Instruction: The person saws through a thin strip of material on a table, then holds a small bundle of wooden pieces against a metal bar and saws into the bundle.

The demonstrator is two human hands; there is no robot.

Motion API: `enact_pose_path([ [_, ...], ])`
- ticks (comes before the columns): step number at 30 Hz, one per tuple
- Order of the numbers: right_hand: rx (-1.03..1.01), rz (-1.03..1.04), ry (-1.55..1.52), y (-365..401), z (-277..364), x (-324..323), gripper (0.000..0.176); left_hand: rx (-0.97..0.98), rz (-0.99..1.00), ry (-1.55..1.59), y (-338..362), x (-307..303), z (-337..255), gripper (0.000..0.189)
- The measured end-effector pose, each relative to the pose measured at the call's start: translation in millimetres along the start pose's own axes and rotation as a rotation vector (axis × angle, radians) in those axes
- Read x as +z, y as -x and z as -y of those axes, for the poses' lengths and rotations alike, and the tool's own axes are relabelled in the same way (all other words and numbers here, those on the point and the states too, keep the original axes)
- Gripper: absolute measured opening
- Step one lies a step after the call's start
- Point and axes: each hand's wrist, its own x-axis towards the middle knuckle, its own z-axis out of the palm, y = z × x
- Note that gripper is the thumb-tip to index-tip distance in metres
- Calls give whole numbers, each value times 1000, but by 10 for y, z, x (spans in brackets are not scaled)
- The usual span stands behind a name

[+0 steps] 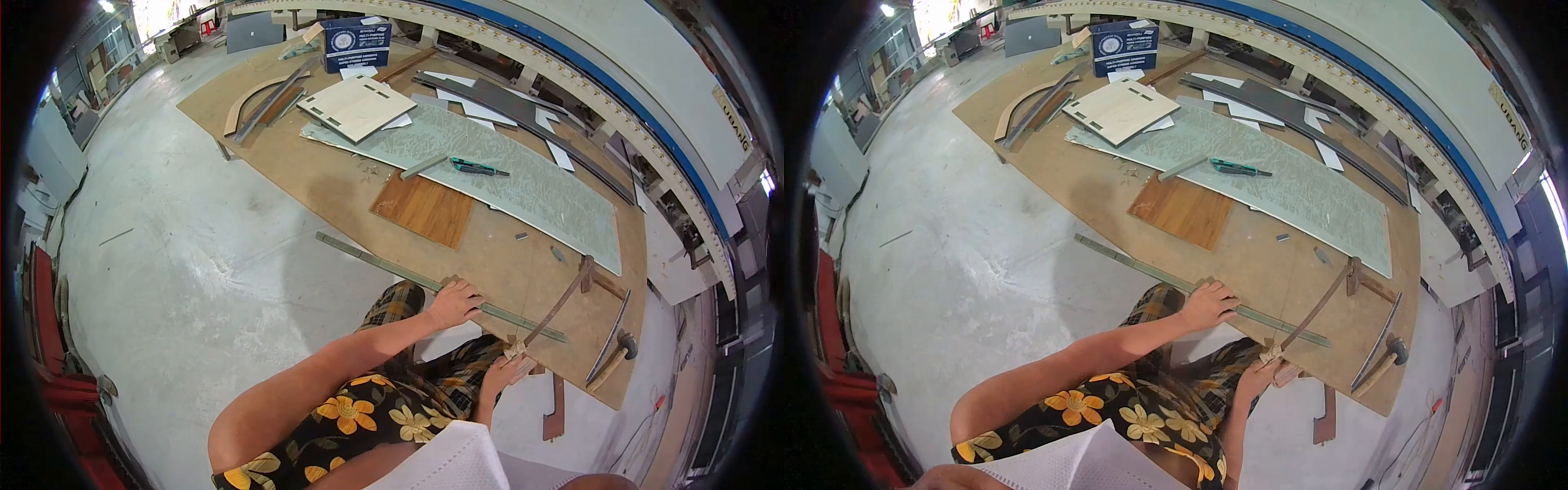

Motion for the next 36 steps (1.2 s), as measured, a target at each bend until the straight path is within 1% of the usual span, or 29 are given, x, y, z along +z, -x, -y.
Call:
enact_pose_path([
  [4,-60,-22,-4,-9,46,-8,48,-4,-1,-6,-18,3,14,31],
  [7,18,-8,34,13,94,-25,49,0,4,-7,-5,6,-4,31],
  [10,45,35,-19,-8,109,-35,48,-6,11,0,0,3,9,30],
  [13,10,-1,-2,-7,-31,28,46,-8,18,-12,-7,-10,5,31],
  [19,-46,10,-3,-12,32,-19,43,-12,22,-14,21,37,12,31],
  [28,-30,-3,28,-18,0,24,39,-4,10,-24,5,20,11,31],
  [31,-49,7,-9,-29,-9,31,39,-17,21,-21,10,17,0,31],
  [34,-238,-113,52,-39,-11,70,38,-25,27,-19,4,4,-14,31],
  [36,-234,-126,32,-44,-18,88,38,-20,32,-24,6,-2,-8,31],
])
